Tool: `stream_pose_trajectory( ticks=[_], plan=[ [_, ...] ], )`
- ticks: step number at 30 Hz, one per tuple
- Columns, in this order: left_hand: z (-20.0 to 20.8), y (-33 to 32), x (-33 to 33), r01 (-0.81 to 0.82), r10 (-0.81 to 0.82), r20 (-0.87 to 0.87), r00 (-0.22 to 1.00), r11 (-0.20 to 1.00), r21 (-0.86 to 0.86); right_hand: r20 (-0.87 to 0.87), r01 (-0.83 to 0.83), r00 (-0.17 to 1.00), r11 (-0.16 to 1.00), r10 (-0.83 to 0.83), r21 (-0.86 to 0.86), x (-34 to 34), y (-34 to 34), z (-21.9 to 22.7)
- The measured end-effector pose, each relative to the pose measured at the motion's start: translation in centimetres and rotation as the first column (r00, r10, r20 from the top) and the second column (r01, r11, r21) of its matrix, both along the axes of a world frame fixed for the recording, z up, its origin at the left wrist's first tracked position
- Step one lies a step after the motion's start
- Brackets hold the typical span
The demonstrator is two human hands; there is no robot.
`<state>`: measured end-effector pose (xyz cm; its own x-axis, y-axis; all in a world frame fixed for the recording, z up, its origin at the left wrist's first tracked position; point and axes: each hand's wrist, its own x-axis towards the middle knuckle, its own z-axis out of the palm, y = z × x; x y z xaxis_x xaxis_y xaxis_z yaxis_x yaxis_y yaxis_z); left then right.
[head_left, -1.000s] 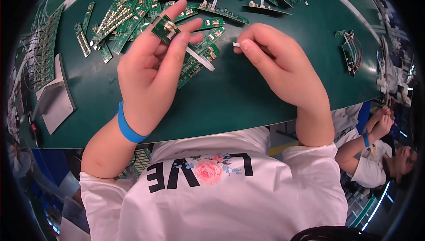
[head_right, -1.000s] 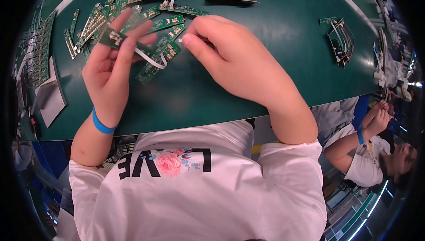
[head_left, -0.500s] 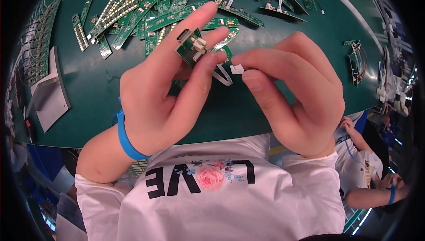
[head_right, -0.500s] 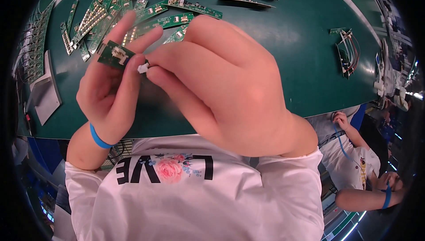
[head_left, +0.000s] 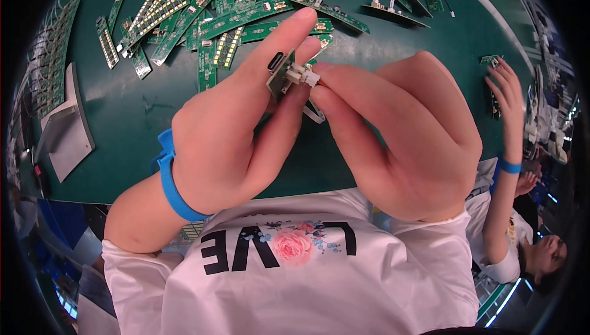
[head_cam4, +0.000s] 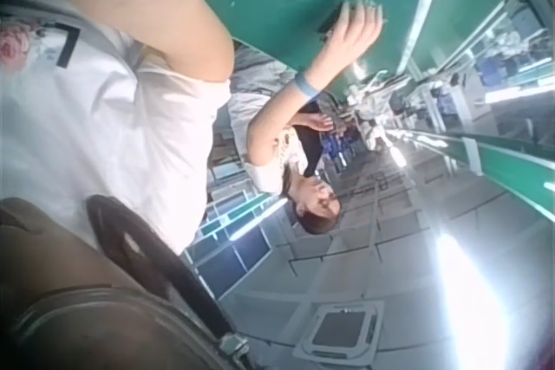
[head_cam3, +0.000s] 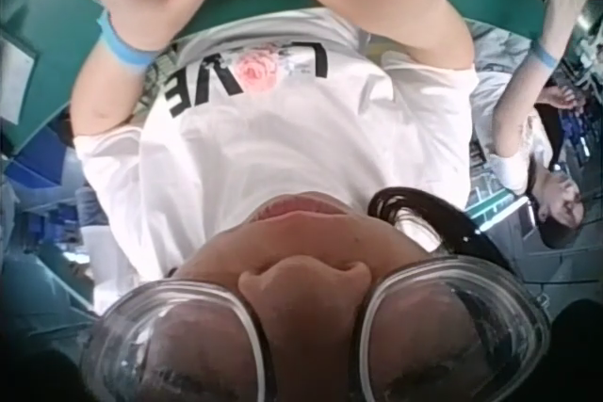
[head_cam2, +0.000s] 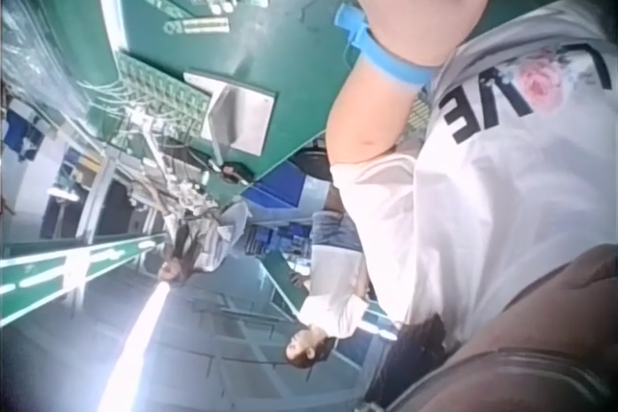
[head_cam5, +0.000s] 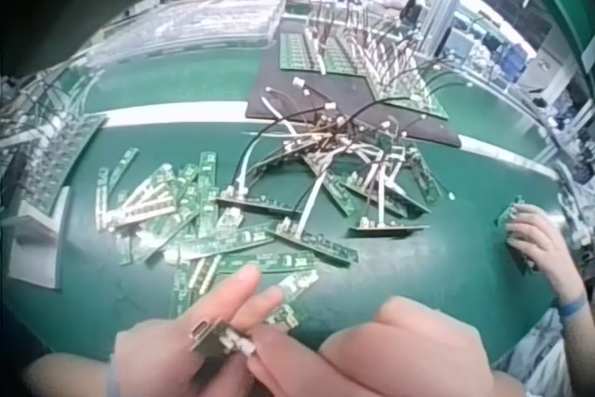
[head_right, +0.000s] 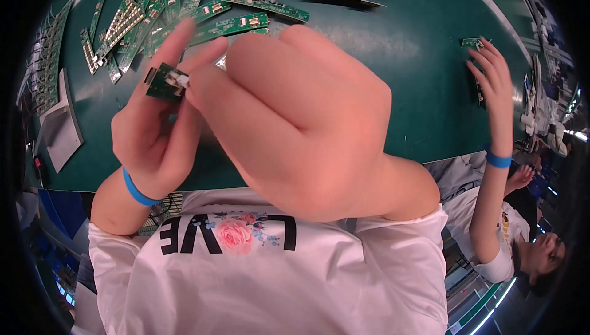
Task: The person assembles electronics components by hand, connecting wires to circuit boards.
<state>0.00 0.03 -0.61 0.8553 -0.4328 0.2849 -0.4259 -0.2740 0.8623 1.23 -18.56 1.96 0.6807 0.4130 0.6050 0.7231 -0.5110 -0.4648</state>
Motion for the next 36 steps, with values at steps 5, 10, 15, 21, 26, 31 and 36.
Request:
stream_pose_trajectory(
  ticks=[5,10,15,21,26,31,36],
  plan=[
    [0.3,-0.1,0.1,-0.017,0.014,0.023,1.0,0.993,0.12,0.033,0.009,0.999,0.991,-0.004,-0.132,-0.2,-0.4,0.1],
    [0.3,0.0,-0.1,-0.019,0.013,0.043,0.999,0.991,0.133,0.034,-0.004,0.999,0.994,0.008,-0.107,0.0,-0.4,0.2],
    [0.4,0.0,-0.1,-0.009,-0.004,0.065,0.998,0.981,0.195,0.06,0.028,0.998,0.982,-0.017,-0.187,-0.5,-0.3,0.4],
    [0.6,-0.4,-0.2,-0.023,0.009,0.088,0.996,0.987,0.16,0.033,-0.007,0.999,1.0,0.008,-0.017,-0.1,0.1,-0.4],
    [1.0,-0.5,-0.5,-0.032,0.019,0.097,0.995,0.99,0.138,-0.006,-0.042,0.999,0.999,0.042,0.033,-0.1,0.2,-0.1],
    [0.9,-0.1,0.8,-0.062,0.04,0.083,0.996,0.958,0.281,-0.121,-0.047,0.991,0.998,0.052,0.047,0.9,0.2,-0.8],
    [0.2,-0.8,2.0,-0.183,0.176,0.079,0.981,0.979,0.087,-0.618,-0.166,0.771,0.985,0.156,0.042,2.9,-2.3,0.1]
  ],
)
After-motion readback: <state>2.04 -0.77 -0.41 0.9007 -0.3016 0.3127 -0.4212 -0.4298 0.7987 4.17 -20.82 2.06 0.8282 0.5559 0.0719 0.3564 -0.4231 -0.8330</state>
